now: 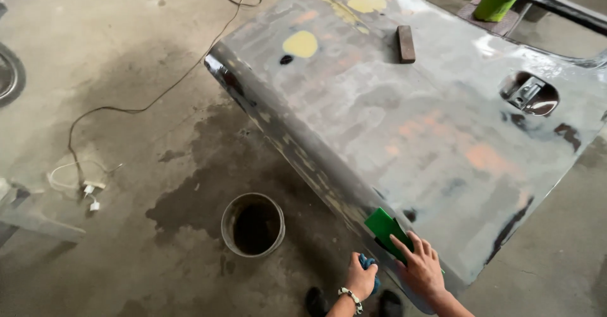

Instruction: The person sands the surface of a detached car door using a green sanding block and wipes the surface with a blue cloth. Another person works on the opposite side of the door.

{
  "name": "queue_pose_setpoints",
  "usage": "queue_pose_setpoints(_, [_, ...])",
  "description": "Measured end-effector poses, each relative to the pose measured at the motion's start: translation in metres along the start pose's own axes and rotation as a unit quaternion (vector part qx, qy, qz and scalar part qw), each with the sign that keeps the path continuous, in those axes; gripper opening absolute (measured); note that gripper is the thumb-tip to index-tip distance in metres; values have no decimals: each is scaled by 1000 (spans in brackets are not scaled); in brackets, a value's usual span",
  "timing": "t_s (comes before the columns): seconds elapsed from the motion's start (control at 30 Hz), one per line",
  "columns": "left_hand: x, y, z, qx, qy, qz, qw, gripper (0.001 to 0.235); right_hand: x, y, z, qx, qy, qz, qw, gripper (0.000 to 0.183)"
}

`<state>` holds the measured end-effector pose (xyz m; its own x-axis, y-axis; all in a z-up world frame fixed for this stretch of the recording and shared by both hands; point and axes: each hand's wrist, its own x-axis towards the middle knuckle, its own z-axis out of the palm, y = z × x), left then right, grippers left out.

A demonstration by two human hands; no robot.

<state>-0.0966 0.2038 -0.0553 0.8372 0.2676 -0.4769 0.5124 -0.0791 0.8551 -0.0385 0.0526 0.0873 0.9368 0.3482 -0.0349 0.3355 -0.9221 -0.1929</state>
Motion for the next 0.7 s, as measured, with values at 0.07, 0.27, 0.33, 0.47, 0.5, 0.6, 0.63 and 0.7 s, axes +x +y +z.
queue_pose_setpoints(0.07, [15, 2, -8, -2, -5, 15, 1000, 48, 1, -3, 7, -9, 6, 19, 1000, 78])
queue_pose_setpoints(0.27, [31, 34, -16, -10, -36, 5, 999, 49, 10, -12, 24, -34, 8, 48, 998, 81])
queue_pose_setpoints(0.33, [34, 37, -22, -13, -45, -10, 999, 50, 21, -20, 30, -34, 3, 44, 998, 82])
queue_pose_setpoints(0.47, [50, 66, -46, 13, -100, -42, 994, 55, 66, -43, 33, -37, 13, 23, 999, 80])
queue_pose_setpoints(0.5, [58, 77, -56, 28, -125, -65, 990, 57, 82, -52, 32, -30, 25, 9, 999, 79])
queue_pose_setpoints(0.6, [95, 87, -69, 16, -132, -76, 988, 56, 122, -71, 43, -34, 35, -8, 999, 78])
queue_pose_setpoints(0.63, [107, 83, -70, 14, -132, -78, 988, 56, 136, -79, 45, -35, 33, -9, 999, 78])
queue_pose_setpoints(0.7, [137, 80, -74, -4, -87, -42, 995, 52, 172, -96, 49, -50, 10, -12, 999, 79])
